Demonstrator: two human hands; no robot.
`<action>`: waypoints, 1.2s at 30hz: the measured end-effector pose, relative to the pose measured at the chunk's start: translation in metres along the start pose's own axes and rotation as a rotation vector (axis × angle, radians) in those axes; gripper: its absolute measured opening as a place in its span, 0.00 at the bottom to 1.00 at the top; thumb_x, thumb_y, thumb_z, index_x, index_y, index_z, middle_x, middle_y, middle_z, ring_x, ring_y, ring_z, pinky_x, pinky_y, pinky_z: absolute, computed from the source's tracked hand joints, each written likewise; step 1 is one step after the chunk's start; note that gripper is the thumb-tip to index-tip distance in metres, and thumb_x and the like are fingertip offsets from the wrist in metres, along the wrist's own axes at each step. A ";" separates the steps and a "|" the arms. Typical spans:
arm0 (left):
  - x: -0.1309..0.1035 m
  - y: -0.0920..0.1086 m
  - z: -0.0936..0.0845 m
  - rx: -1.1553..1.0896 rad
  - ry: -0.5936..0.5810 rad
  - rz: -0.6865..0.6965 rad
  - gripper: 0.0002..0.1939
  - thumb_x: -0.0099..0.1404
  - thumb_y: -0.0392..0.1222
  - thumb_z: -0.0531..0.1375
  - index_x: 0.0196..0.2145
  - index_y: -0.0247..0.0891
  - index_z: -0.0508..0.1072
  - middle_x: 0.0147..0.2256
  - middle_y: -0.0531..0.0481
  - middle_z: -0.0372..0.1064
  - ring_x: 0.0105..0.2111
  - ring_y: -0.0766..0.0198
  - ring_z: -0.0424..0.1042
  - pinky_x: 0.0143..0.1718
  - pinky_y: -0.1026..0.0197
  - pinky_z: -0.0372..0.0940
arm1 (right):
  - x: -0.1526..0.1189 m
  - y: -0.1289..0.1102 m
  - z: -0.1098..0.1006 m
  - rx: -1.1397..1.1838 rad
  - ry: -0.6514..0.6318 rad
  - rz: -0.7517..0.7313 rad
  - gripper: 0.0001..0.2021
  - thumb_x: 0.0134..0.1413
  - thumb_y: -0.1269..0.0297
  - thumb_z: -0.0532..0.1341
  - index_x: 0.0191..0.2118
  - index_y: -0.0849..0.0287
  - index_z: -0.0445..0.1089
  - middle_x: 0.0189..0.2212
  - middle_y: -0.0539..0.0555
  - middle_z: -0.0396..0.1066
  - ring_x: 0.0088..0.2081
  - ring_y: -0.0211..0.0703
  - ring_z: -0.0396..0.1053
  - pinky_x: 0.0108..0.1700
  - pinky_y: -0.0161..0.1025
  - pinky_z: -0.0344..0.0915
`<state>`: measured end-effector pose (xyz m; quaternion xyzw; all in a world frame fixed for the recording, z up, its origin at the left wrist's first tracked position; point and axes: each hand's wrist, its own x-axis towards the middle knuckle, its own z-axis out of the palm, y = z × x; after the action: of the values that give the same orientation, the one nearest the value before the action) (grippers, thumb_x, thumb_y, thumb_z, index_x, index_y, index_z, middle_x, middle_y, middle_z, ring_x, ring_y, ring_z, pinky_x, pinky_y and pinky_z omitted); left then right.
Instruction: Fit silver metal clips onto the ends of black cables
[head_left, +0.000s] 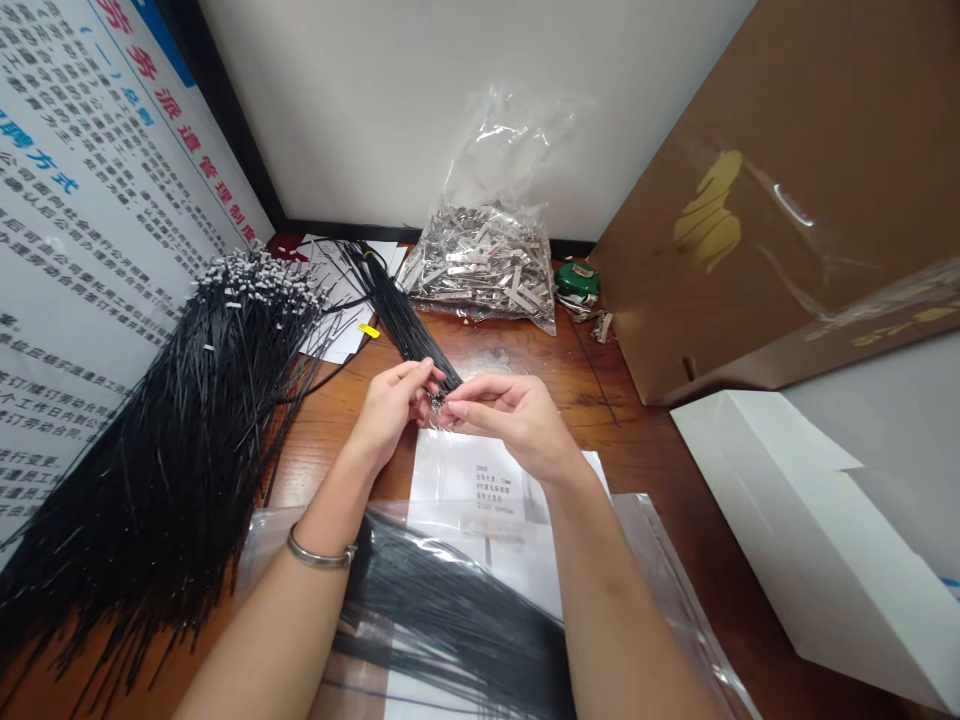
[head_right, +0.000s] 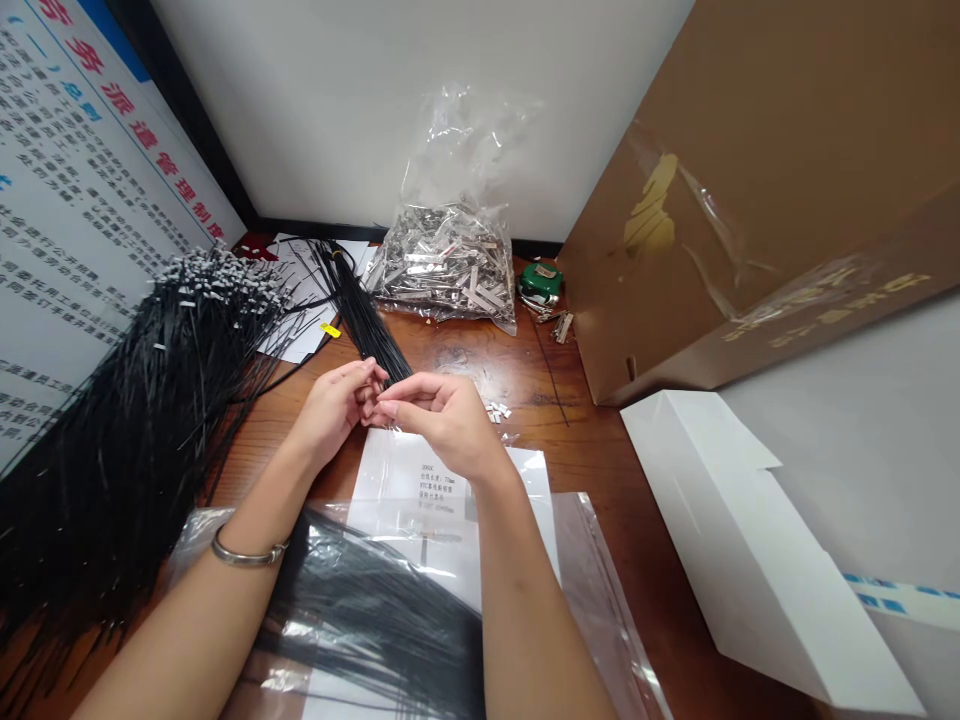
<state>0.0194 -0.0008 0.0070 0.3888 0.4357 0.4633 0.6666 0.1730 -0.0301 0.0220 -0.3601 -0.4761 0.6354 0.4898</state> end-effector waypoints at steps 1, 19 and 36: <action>0.000 0.001 0.000 -0.025 0.028 0.008 0.17 0.52 0.52 0.66 0.27 0.33 0.73 0.22 0.55 0.63 0.16 0.74 0.58 0.17 0.68 0.53 | -0.001 -0.001 0.000 0.019 -0.032 0.001 0.06 0.42 0.64 0.71 0.28 0.58 0.76 0.25 0.51 0.77 0.29 0.39 0.75 0.37 0.39 0.72; -0.007 0.006 -0.001 -0.137 -0.170 -0.037 0.16 0.52 0.42 0.68 0.38 0.35 0.76 0.19 0.57 0.63 0.16 0.76 0.57 0.17 0.70 0.52 | -0.007 -0.009 -0.005 -0.003 -0.281 0.152 0.05 0.44 0.63 0.70 0.27 0.58 0.76 0.23 0.51 0.76 0.27 0.39 0.72 0.34 0.39 0.69; -0.014 0.008 -0.006 -0.194 -0.335 -0.064 0.12 0.47 0.42 0.69 0.31 0.36 0.80 0.24 0.49 0.73 0.16 0.73 0.60 0.18 0.66 0.54 | 0.006 0.002 -0.011 0.104 0.486 -0.031 0.11 0.36 0.61 0.72 0.29 0.56 0.74 0.29 0.51 0.76 0.33 0.40 0.74 0.47 0.44 0.70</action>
<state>0.0090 -0.0111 0.0156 0.3802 0.2841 0.4105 0.7786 0.1808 -0.0214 0.0172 -0.4695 -0.3163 0.5462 0.6174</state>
